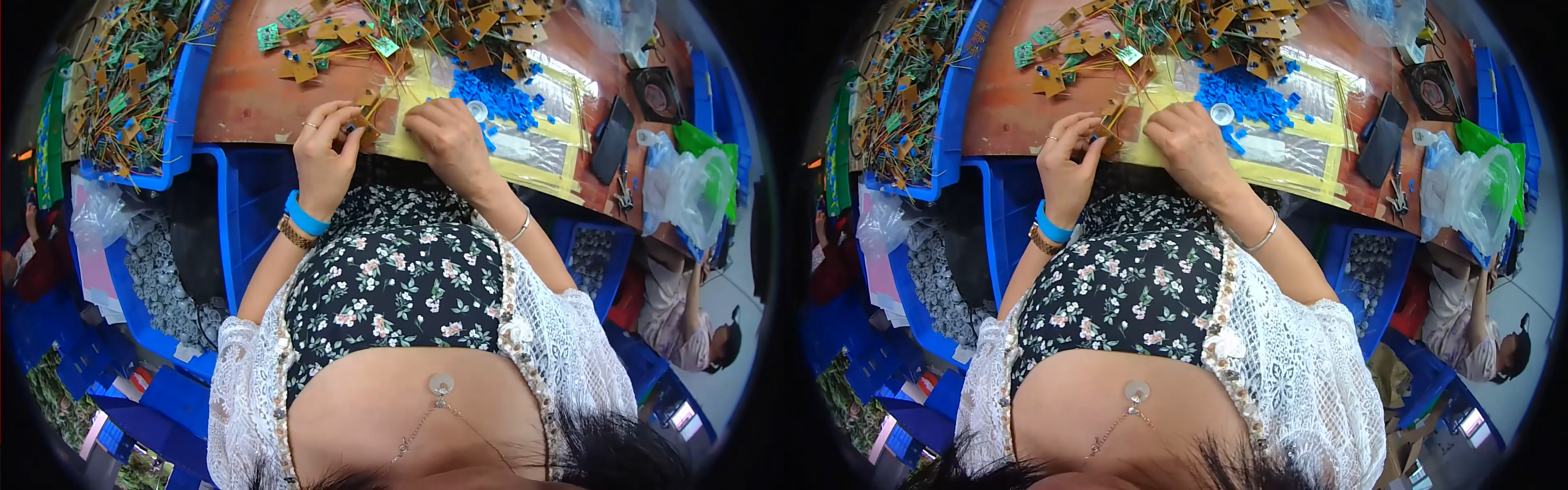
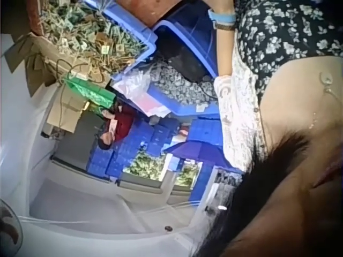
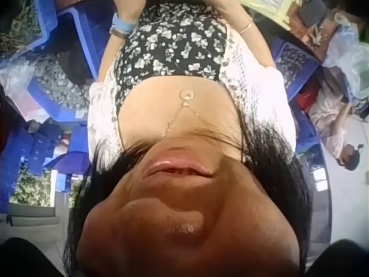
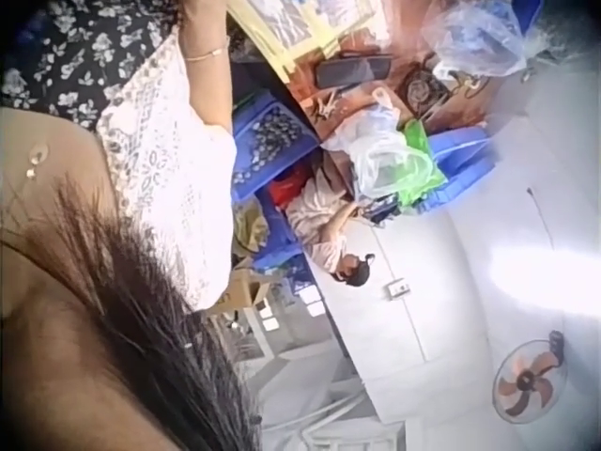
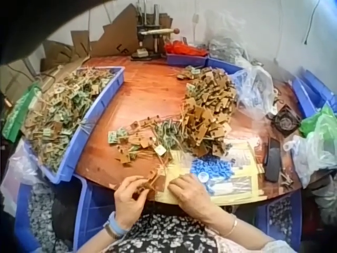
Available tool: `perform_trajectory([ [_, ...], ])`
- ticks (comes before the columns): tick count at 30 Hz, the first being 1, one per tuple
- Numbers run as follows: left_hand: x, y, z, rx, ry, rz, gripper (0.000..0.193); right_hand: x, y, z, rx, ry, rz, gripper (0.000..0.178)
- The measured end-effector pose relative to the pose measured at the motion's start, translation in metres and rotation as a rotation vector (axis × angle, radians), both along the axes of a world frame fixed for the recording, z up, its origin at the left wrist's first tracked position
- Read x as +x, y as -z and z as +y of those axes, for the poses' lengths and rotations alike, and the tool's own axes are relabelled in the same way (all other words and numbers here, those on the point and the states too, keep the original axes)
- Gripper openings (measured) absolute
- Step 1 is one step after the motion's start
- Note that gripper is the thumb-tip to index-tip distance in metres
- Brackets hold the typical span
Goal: Assembling and sorting small circuit boards with attached sensors on a workbench.
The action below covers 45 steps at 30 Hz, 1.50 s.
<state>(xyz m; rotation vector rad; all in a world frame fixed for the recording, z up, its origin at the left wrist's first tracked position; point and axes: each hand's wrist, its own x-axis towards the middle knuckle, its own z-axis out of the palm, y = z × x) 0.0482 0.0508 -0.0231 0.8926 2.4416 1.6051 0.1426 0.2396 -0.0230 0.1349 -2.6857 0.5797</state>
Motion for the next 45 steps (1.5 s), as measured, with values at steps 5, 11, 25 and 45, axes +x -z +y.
perform_trajectory([
  [5,0.008,0.014,0.003,-0.203,-0.011,0.354,0.043,0.003,0.001,-0.011,-0.049,0.214,0.007,0.007],
  [11,0.021,0.012,0.011,-0.358,0.080,0.411,0.053,0.001,0.012,-0.015,-0.031,0.193,0.026,0.007],
  [25,0.023,0.006,0.005,-0.414,0.208,0.525,0.043,0.007,0.003,-0.012,-0.116,0.244,-0.042,0.007],
  [45,0.028,0.011,0.002,-0.455,0.236,0.595,0.052,-0.044,-0.001,-0.023,-0.363,0.295,-0.223,0.016],
])
